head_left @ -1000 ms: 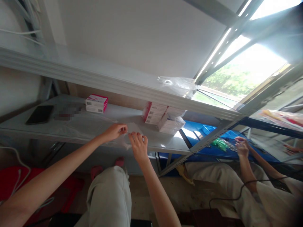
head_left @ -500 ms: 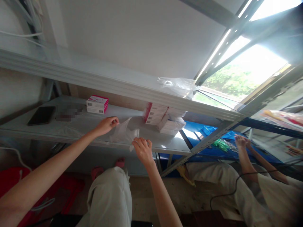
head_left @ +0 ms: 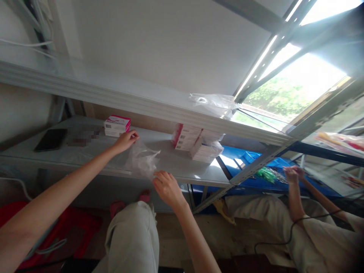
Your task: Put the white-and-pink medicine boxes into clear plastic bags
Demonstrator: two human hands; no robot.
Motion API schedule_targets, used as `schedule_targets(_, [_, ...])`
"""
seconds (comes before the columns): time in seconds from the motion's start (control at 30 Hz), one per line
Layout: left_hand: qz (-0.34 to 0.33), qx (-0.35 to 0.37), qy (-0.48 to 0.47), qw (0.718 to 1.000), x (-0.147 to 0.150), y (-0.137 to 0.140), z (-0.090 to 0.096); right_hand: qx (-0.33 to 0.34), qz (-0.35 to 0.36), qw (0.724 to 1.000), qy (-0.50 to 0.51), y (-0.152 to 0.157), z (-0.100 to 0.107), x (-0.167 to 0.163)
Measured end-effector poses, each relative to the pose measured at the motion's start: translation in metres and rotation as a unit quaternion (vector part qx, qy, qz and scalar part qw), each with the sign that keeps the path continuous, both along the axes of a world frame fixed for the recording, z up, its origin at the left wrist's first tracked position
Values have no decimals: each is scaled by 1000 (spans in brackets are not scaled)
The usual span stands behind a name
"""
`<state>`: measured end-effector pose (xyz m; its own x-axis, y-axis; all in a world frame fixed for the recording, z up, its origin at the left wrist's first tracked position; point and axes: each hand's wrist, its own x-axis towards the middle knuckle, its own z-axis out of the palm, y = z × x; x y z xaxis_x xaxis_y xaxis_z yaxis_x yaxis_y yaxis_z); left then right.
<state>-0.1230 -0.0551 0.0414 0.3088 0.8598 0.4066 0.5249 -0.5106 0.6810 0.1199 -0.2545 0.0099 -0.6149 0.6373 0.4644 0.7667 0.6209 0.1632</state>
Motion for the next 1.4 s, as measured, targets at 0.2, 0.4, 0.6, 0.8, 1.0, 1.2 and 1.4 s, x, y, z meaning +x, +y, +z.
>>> schedule_targets(0.2, [-93, -39, -74, 992, 34, -23, -7, -16, 64, 998, 12, 11, -4, -16])
schedule_targets(0.4, [-119, 169, 20, 978, 39, -88, 18, -2, -36, 999, 20, 11, -3, -15])
schedule_targets(0.6, [-212, 236, 274, 908, 30, -102, -5, 13, -72, 997, 38, 14, -9, -10])
schedule_targets(0.8, [-157, 279, 192, 928, 12, -95, -8, 18, -121, 991, 60, 14, -17, -4])
schedule_targets(1.0, [-150, 319, 104, 930, 9, -107, -3, -12, -147, 978, 147, 5, -5, 0])
schedule_targets(1.2, [-179, 348, 99, 915, 13, -111, -20, -50, -32, 975, 213, -4, 25, -21])
schedule_targets(1.4, [-166, 325, 52, 930, 11, -110, -31, -185, 26, 975, 122, 19, 22, -33])
